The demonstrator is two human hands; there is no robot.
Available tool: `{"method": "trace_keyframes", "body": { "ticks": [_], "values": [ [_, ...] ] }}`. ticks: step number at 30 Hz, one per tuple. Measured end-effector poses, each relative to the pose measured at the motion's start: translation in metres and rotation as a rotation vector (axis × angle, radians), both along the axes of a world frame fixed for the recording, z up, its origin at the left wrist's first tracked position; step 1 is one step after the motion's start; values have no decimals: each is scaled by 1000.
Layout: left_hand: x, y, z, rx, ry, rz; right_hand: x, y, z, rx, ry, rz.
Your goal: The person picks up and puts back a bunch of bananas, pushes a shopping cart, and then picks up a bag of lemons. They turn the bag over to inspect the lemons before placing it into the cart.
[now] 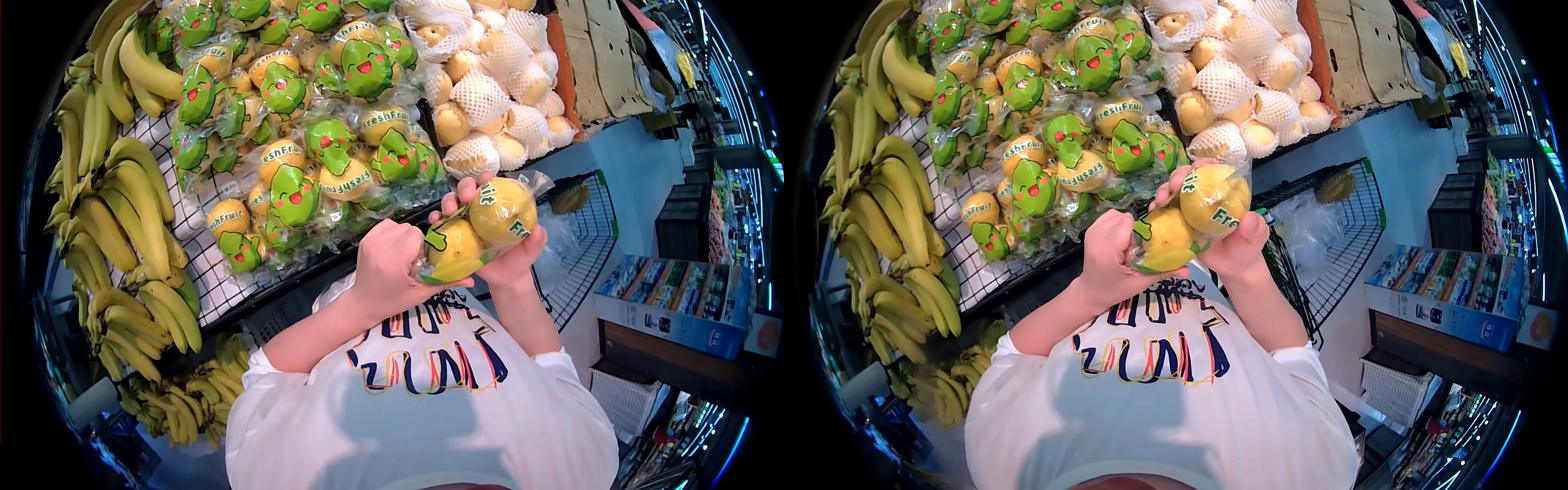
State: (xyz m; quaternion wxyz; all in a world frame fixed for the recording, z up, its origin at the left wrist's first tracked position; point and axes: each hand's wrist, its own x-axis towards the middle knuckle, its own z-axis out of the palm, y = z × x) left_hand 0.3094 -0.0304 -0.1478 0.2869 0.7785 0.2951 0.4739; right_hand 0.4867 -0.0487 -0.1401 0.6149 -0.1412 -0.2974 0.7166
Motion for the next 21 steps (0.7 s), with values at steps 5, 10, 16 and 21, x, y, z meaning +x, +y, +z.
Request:
{"method": "trace_keyframes", "body": {
  "ticks": [5,10,16,21],
  "values": [
    [1,0,-3,78,-17,-2,0,0,-6,42,73,13],
    [0,-2,-7,113,-42,-15,-1,-2,-10,70,191,38],
    [-1,-2,-6,158,-52,-7,-4,-3,-10,111,221,76],
    [-7,-12,-16,-294,-130,-74,-4,-10,6,-56,-68,58]
  ]
}}
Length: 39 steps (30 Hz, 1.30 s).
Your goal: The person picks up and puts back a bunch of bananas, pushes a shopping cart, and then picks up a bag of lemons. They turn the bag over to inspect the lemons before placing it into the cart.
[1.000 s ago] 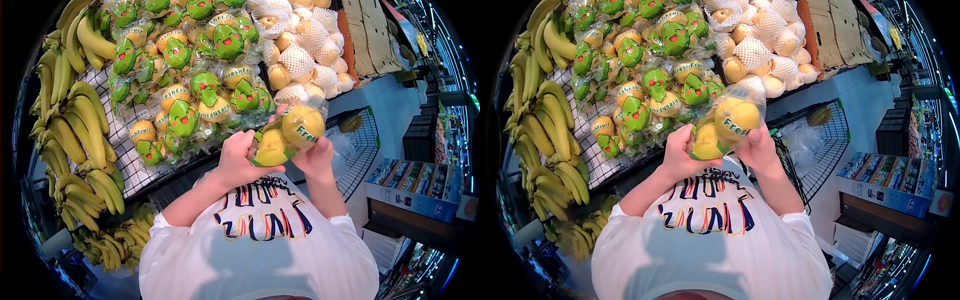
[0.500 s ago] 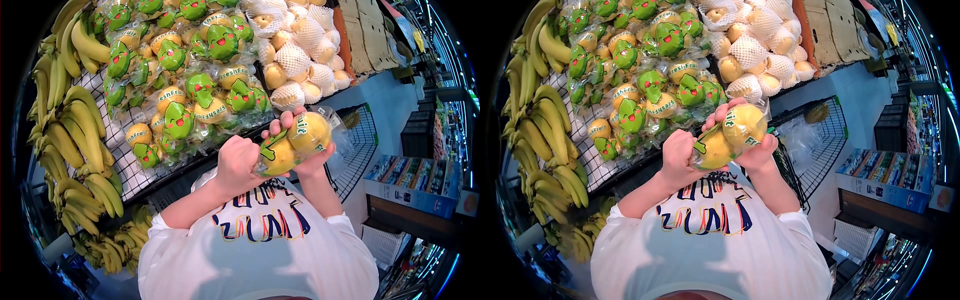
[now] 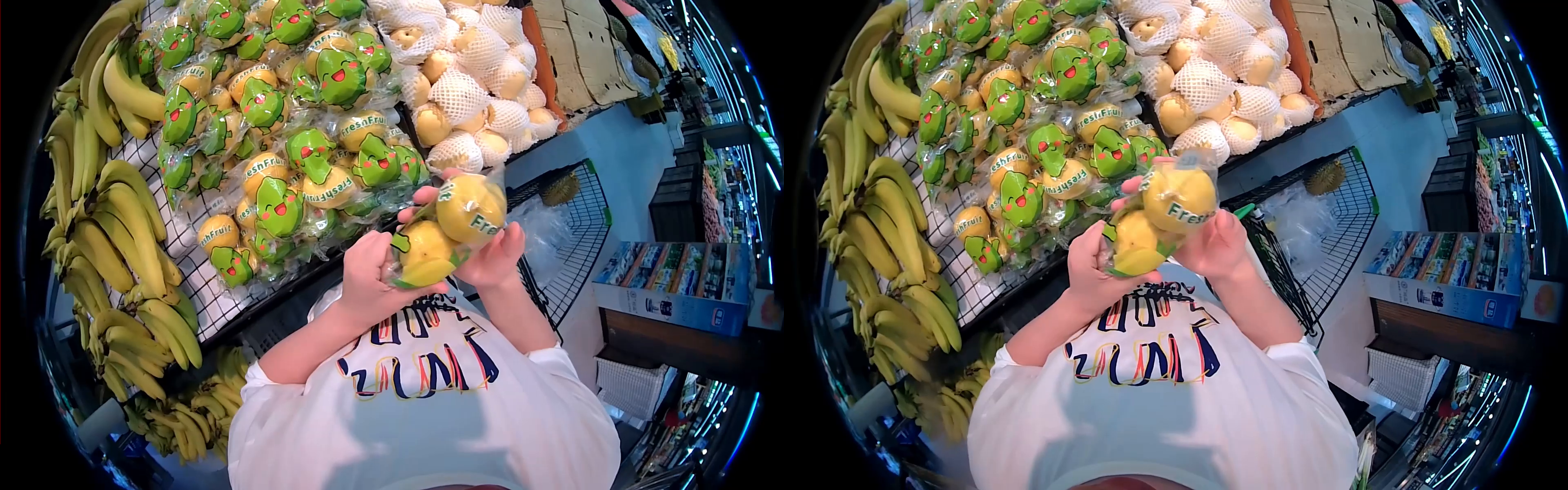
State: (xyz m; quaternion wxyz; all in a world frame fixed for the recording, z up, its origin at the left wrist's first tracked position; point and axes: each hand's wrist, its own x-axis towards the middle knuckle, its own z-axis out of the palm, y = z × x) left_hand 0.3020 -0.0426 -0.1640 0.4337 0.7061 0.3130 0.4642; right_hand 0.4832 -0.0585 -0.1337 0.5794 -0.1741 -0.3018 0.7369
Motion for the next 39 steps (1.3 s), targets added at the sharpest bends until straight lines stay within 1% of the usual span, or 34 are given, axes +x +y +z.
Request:
{"method": "trace_keyframes", "body": {
  "ticks": [1,2,4,6,7,8,9,10,11,12,15,16,17,18,20,25,28,29,30,32,34,36,38,39],
  "values": [
    [1,-5,-4,-233,-117,-53,-2,-2,3,-26,-22,2],
    [-5,-8,-3,-494,-246,-181,-4,-3,4,-54,-42,3],
    [-7,-12,1,-769,-491,-309,-9,-2,-1,8,-11,35],
    [-13,-13,-11,-816,-469,-407,-10,0,-2,49,-14,82],
    [-13,-15,-22,-837,-464,-433,-15,-2,-7,30,39,42],
    [-13,-15,-31,-855,-458,-458,-13,-1,-9,0,26,39],
    [-13,-13,-34,-794,-363,-476,-10,0,-12,-31,16,38],
    [-12,-11,-34,-809,-352,-482,-9,1,-12,-62,6,38],
    [-10,-9,-34,-822,-341,-486,-12,-1,-10,-104,12,-41],
    [-10,-8,-33,-837,-330,-489,-11,-1,-12,-124,15,-55],
    [-7,-6,-35,-849,-227,-531,-6,2,-20,-168,2,-105],
    [-6,-6,-34,-848,-193,-529,-5,2,-20,-170,49,-113],
    [-4,-8,-31,-835,-214,-514,-3,1,-20,-171,99,-115],
    [-4,-5,-35,-771,-139,-513,-3,1,-20,-173,150,-114],
    [-4,-5,-34,-751,-112,-509,-2,1,-22,-163,147,-126],
    [-2,-7,-34,-799,-171,-541,1,4,-30,-125,108,-52],
    [1,-13,-30,-806,-222,-550,-3,0,-19,-140,130,-39],
    [0,-15,-31,-803,-215,-543,0,1,-23,-110,141,26],
    [2,-15,-36,-786,-212,-543,0,1,-23,-102,209,83],
    [1,-16,-39,-771,-207,-542,4,-2,-23,-143,244,123],
    [-2,-13,-45,-784,-110,-546,8,-5,-36,-184,266,104],
    [-2,-10,-44,-647,85,-552,11,-8,-37,-206,206,32],
    [3,-5,-38,-532,195,-553,19,-12,-48,-217,321,28],
    [7,-3,-40,-453,174,-560,25,-17,-55,-222,395,13]
  ]
}}
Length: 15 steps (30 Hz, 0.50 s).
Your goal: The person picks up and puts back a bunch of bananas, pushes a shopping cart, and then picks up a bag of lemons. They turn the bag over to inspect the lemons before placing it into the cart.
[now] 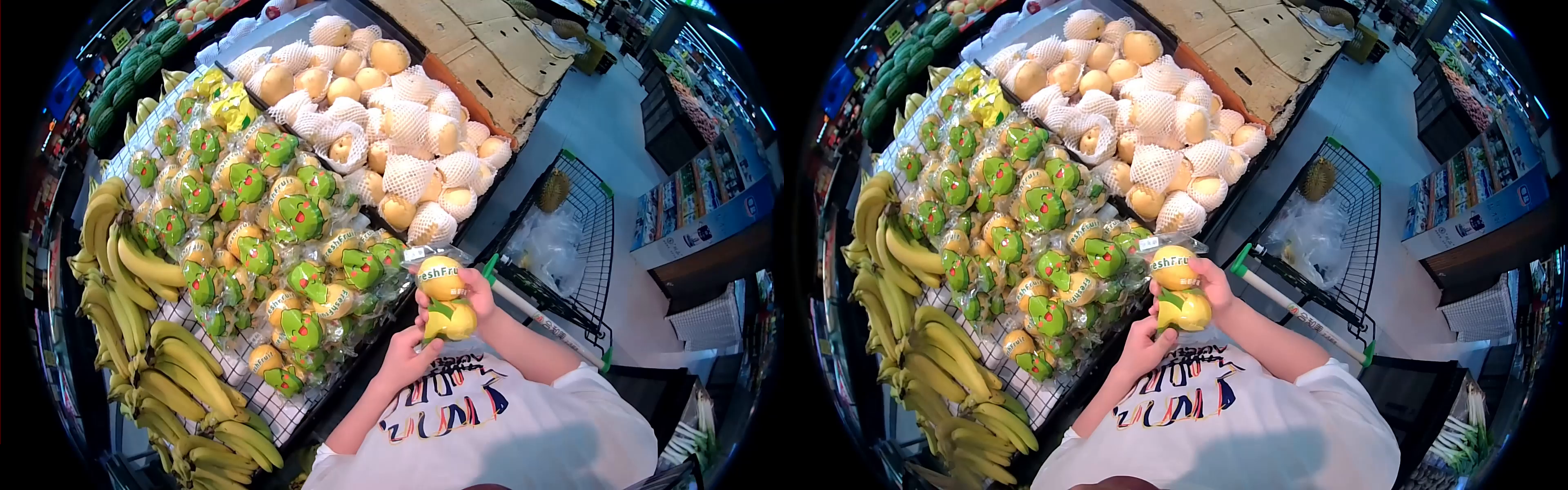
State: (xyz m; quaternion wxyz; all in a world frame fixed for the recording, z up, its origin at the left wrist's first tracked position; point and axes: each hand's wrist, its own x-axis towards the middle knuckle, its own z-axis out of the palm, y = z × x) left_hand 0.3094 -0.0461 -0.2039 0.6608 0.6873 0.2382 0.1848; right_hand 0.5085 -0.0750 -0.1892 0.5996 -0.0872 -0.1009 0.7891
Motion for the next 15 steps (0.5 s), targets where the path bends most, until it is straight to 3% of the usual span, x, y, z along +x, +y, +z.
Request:
{"method": "trace_keyframes", "body": {
  "ticks": [3,8,11,15],
  "values": [
    [16,10,2,556,25,-105,17,-19,-9,-77,66,-180],
    [43,3,-13,557,-82,-206,52,-61,-17,-255,165,-476],
    [63,-2,-8,621,38,-276,71,-93,-29,-240,159,-575],
    [95,-20,-7,444,90,-157,94,-136,-48,-299,17,-647]
  ]
}}
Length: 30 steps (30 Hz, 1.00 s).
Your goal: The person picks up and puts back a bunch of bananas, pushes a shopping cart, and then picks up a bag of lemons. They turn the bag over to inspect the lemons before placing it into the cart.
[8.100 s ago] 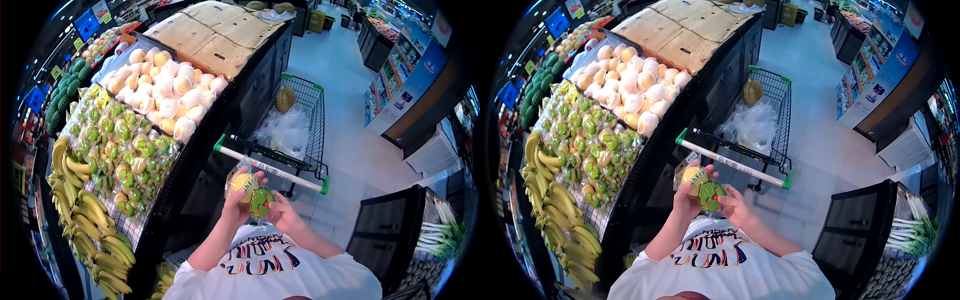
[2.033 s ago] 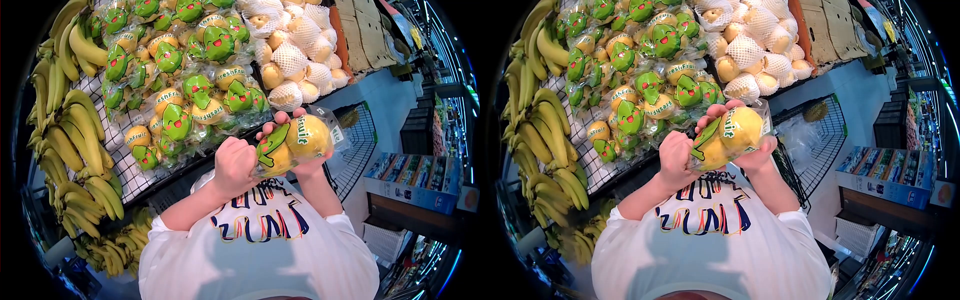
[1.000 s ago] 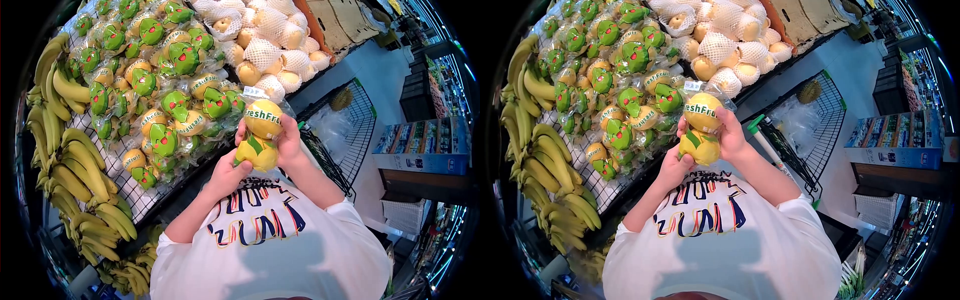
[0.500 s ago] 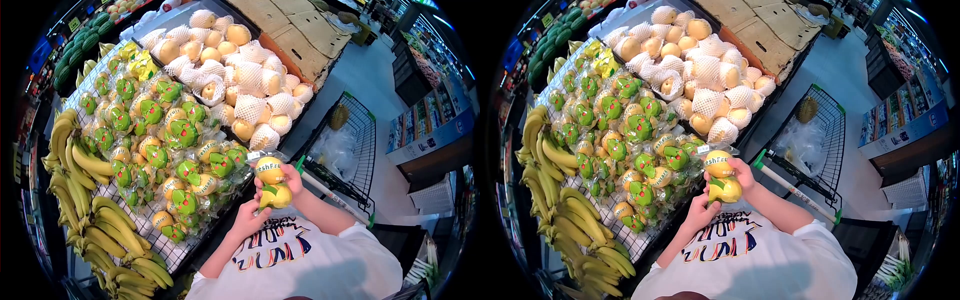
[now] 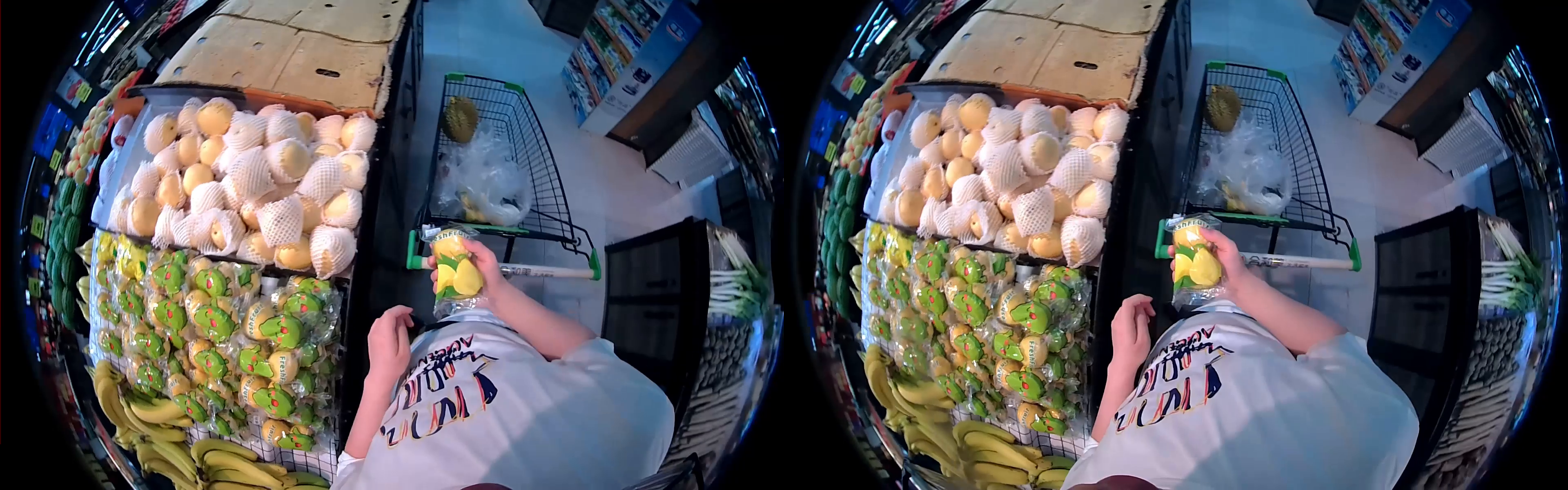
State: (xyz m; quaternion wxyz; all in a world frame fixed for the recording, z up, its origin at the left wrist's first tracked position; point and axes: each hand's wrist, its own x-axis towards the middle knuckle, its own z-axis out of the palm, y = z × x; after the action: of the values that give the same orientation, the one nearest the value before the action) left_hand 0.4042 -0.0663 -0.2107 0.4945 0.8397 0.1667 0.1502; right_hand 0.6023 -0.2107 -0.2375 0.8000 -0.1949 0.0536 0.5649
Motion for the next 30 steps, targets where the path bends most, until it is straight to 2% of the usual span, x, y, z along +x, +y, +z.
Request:
{"method": "trace_keyframes", "body": {
  "ticks": [4,6,9,12,14,16,19,21,22,24,27,30],
  "values": [
    [44,-17,-3,2,-37,40,22,-45,-8,67,134,-51],
    [64,-16,-13,155,-110,-107,39,-73,-7,118,71,-95],
    [113,-34,-4,244,6,-183,69,-120,-12,213,153,-202],
    [180,-56,-3,305,96,-301,102,-169,-19,216,115,-299],
    [229,-82,-5,216,190,-273,125,-199,-31,80,80,-337],
    [270,-94,-38,120,273,-266,147,-221,-39,-57,62,-350],
    [333,-95,-115,24,430,-301,172,-236,-53,-130,68,-329],
    [370,-77,-181,74,533,-335,183,-241,-67,-173,78,-308],
    [383,-59,-224,240,488,-381,186,-241,-68,-213,104,-319],
    [418,-44,-248,270,754,-391,188,-241,-60,-299,153,-326],
    [445,-27,-323,320,471,-420,179,-249,-59,-310,222,-350],
    [504,-71,-284,-100,985,-140,171,-256,-67,-367,255,-430]
  ]
}}
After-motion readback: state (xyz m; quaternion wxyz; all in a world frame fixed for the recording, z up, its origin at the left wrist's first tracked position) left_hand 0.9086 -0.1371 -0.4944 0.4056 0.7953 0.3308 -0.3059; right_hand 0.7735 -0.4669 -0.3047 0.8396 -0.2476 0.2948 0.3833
